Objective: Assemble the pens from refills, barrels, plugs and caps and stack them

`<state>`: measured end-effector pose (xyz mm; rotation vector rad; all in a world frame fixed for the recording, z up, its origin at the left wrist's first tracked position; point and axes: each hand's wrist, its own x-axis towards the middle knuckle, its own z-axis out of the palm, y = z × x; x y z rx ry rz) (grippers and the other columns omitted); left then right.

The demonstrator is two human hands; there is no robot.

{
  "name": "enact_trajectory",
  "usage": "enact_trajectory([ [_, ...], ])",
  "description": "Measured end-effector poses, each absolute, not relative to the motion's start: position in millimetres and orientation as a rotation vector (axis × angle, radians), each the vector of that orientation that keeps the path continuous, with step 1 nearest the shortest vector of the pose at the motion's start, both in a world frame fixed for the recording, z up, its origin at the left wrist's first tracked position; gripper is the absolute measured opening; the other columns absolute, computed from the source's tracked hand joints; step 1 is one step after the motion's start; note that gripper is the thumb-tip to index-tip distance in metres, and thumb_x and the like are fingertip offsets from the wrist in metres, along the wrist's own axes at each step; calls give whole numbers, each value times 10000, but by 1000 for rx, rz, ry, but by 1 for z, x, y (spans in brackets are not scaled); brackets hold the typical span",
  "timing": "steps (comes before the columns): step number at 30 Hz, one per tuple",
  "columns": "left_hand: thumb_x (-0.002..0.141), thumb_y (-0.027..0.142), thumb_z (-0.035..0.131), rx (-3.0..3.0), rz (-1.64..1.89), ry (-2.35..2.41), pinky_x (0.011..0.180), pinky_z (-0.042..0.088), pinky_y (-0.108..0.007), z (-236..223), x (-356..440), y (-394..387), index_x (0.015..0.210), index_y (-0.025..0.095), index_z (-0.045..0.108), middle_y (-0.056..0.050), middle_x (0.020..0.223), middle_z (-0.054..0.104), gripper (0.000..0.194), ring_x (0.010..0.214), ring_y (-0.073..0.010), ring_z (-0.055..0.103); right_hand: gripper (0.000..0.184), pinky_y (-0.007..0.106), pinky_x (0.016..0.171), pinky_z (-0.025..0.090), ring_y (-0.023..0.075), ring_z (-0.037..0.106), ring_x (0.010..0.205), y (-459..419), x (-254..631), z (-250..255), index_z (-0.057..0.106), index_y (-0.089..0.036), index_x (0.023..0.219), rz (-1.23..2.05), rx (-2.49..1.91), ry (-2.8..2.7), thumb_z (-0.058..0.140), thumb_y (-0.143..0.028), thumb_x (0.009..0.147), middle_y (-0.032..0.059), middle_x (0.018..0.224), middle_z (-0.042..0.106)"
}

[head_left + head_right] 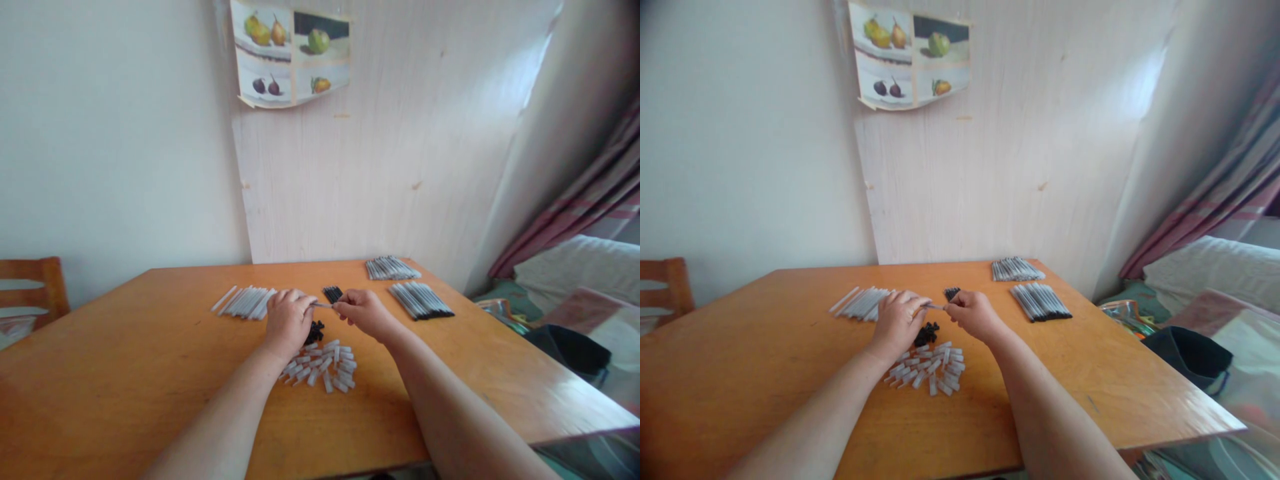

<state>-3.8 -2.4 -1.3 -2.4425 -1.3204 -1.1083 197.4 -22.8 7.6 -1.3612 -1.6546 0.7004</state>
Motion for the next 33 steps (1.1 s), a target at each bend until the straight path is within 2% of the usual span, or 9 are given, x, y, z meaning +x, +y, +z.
enact_trajectory([
  [3, 815, 272, 592, -2367, -1163, -1331, 953, 334, -448, -1, -6, -1, 1145, 268, 657, -102, 1160, 618, 337, 1091, -301, 499, 189, 206, 461, 330, 104, 482, 508, -20, 203, 7, 614, -183, 684, 591, -1361, -1619, 592, -351, 766, -5, 574, 591],
  [6, 816, 289, 586, -2292, -1243, -1357, 997, 323, -454, 1, -9, 2, 1181, 238, 633, -115, 1207, 594, 371, 1135, -308, 488, 207, 215, 468, 302, 110, 453, 517, -16, 214, 8, 591, -184, 664, 428, -1409, -1498, 580, -369, 757, -21, 543, 535],
  [16, 836, 330, 555, -2268, -1314, -1378, 979, 364, -439, -4, -16, 15, 1061, 215, 671, -111, 1118, 638, 278, 1079, -287, 534, 293, 255, 503, 290, 157, 495, 563, -15, 268, 15, 645, -184, 722, 46, -1633, -1145, 539, -453, 761, 27, 627, 612],
  [23, 840, 349, 541, -2248, -1323, -1414, 981, 383, -421, -3, -19, 20, 1015, 212, 680, -91, 1070, 661, 262, 1060, -271, 559, 315, 262, 539, 301, 168, 521, 615, -32, 305, 15, 669, -165, 710, -129, -1880, -1123, 505, -422, 788, 52, 660, 635],
  [33, 836, 363, 529, -2241, -1311, -1426, 964, 420, -399, -5, -19, 27, 973, 216, 691, -72, 1024, 689, 258, 1025, -253, 592, 356, 259, 585, 335, 207, 595, 793, -60, 353, 2, 721, -196, 902, -194, -2251, -1017, 450, -422, 859, 98, 879, 709],
])
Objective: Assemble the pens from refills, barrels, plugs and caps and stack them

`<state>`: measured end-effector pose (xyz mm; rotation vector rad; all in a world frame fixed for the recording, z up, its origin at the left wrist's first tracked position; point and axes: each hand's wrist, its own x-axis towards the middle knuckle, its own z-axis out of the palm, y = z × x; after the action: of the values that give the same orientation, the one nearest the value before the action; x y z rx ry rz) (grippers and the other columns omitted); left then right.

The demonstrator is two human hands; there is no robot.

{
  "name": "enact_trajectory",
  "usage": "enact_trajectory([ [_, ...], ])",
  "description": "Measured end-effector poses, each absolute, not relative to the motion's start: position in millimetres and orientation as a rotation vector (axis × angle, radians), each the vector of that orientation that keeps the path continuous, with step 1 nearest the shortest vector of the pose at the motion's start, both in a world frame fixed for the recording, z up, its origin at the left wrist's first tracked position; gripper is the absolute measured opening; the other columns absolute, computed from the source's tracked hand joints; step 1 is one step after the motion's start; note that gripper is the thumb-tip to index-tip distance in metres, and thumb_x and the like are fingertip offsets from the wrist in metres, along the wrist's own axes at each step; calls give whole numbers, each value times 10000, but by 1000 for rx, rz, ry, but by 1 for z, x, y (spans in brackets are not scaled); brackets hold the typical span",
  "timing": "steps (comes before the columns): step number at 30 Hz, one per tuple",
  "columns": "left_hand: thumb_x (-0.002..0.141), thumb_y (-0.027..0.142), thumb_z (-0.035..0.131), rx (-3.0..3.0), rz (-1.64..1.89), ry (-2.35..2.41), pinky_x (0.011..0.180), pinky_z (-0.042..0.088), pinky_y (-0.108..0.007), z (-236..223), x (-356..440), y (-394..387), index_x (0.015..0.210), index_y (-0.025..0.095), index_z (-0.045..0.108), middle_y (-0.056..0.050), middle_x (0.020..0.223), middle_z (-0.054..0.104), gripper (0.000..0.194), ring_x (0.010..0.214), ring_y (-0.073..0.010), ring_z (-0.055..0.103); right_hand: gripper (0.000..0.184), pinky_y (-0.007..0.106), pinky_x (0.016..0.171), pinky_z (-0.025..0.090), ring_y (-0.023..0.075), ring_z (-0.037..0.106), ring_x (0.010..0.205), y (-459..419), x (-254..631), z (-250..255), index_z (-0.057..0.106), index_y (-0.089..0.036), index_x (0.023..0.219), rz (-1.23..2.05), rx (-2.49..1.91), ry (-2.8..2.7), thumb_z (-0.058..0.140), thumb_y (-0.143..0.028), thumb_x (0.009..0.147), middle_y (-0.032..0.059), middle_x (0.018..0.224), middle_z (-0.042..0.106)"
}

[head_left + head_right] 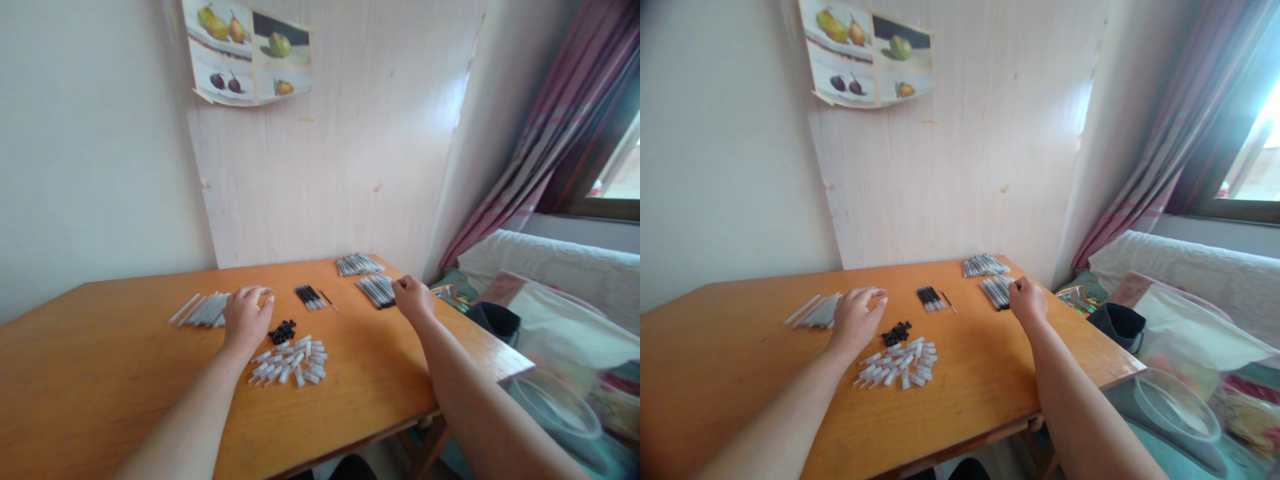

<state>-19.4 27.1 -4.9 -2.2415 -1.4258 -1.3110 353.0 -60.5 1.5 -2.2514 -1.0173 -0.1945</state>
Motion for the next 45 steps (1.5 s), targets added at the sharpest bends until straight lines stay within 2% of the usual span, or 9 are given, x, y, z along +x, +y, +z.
enact_trajectory([
  [9, 830, 373, 513, -2288, -1321, -1463, 963, 431, -384, -9, -23, 33, 926, 202, 696, -71, 985, 707, 268, 1008, -247, 610, 388, 267, 615, 368, 222, 623, 870, -61, 351, -13, 687, -223, 969, -143, -2373, -1019, 383, -455, 901, 101, 965, 703],
  [34, 834, 379, 501, -2319, -1352, -1438, 958, 435, -393, -8, -24, 33, 892, 202, 690, -64, 953, 717, 266, 980, -240, 624, 352, 323, 705, 461, 270, 643, 939, -60, 359, -18, 700, -230, 966, 9, -2454, -1031, 468, -461, 837, 118, 982, 701],
  [45, 827, 386, 499, -2316, -1343, -1518, 965, 434, -395, -4, -24, 31, 899, 213, 694, -64, 965, 720, 271, 995, -242, 622, 375, 306, 696, 441, 257, 648, 928, -62, 368, -20, 718, -185, 1015, -37, -2378, -986, 433, -365, 849, 144, 966, 710],
])
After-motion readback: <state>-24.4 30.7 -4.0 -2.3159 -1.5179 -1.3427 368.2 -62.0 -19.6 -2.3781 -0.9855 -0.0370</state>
